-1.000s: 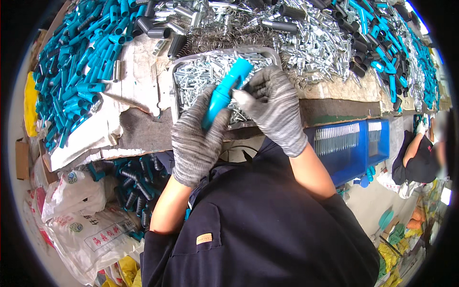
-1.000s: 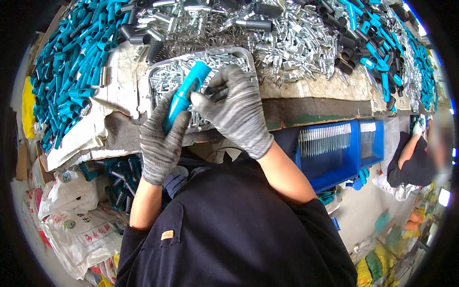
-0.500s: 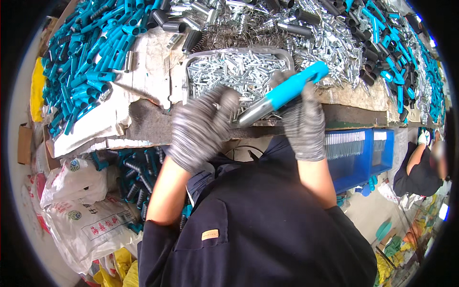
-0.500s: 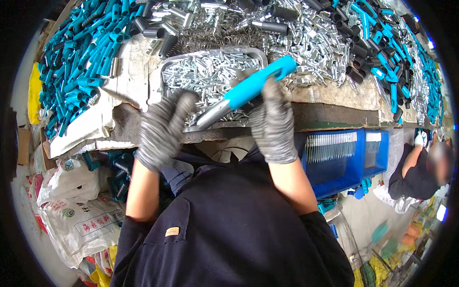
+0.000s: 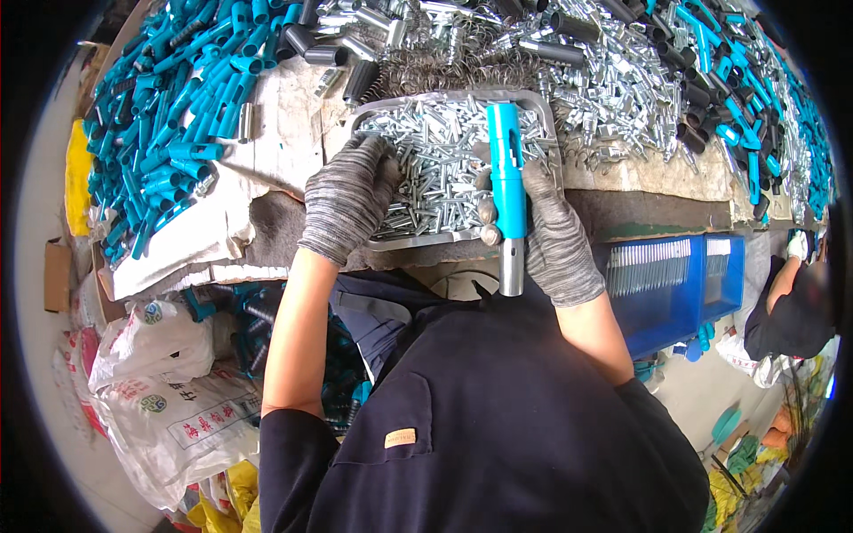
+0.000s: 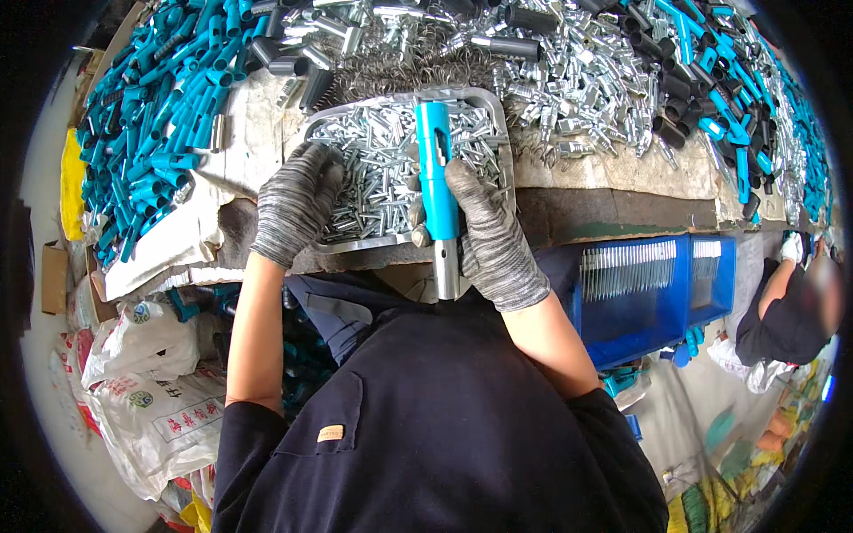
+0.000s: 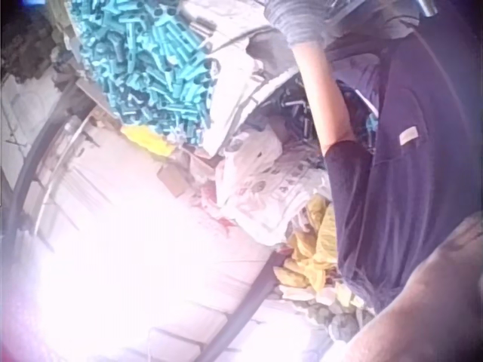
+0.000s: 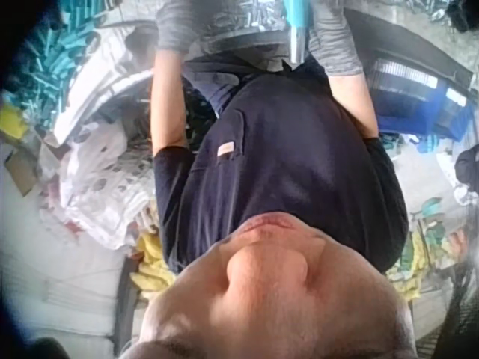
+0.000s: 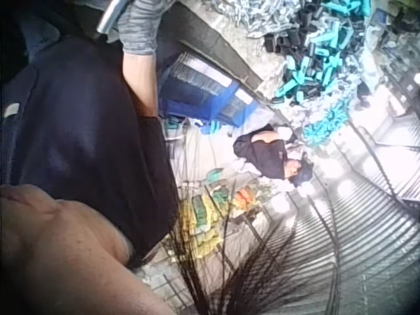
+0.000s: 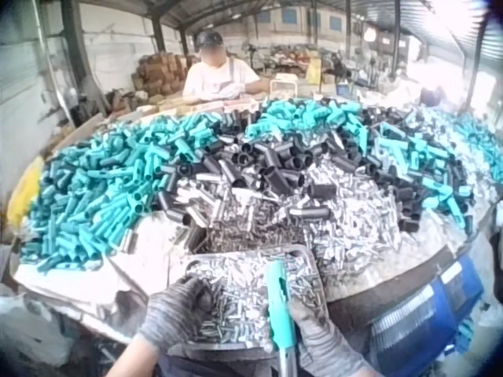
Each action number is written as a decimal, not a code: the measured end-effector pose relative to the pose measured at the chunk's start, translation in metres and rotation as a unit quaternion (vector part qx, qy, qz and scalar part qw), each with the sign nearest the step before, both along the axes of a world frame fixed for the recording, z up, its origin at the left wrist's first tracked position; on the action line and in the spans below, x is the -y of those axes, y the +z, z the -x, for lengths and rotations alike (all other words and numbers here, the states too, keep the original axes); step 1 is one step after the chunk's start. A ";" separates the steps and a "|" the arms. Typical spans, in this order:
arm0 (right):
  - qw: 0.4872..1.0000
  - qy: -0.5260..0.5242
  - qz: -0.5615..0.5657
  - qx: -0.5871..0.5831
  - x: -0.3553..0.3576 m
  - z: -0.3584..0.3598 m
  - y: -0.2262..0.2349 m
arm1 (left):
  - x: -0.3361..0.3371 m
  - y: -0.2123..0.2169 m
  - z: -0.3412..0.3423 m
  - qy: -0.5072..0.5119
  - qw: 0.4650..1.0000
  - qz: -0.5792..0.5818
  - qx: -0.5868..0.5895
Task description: The worker is assembling handles onto metal components at a factory workbench.
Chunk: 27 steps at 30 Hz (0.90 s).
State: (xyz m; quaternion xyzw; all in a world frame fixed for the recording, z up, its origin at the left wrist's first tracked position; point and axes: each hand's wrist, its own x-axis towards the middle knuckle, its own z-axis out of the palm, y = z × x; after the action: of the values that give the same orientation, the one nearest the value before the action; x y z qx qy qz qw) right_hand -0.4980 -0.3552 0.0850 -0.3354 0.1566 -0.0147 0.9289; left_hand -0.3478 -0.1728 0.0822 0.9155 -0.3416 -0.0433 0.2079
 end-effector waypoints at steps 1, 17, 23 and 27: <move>1.000 0.014 0.007 -0.003 0.000 0.000 -0.001 | 0.000 -0.003 -0.001 0.009 0.999 0.022 0.030; 0.999 -0.026 0.033 -0.011 0.009 0.002 0.009 | 0.023 -0.011 0.010 0.029 0.998 0.031 -0.055; 0.997 -0.025 0.066 -0.032 0.006 0.005 0.004 | 0.027 0.013 0.011 0.001 0.997 0.061 -0.045; 0.993 0.022 0.082 -0.077 0.002 0.006 0.003 | 0.030 0.037 0.027 -0.021 0.980 0.147 -0.136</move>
State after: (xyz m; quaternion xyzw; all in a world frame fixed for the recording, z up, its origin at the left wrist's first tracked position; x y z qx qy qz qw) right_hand -0.5043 -0.3570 0.0878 -0.4135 0.2189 0.0188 0.8836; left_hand -0.3744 -0.2033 0.1187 0.8535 -0.3316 -0.1208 0.3834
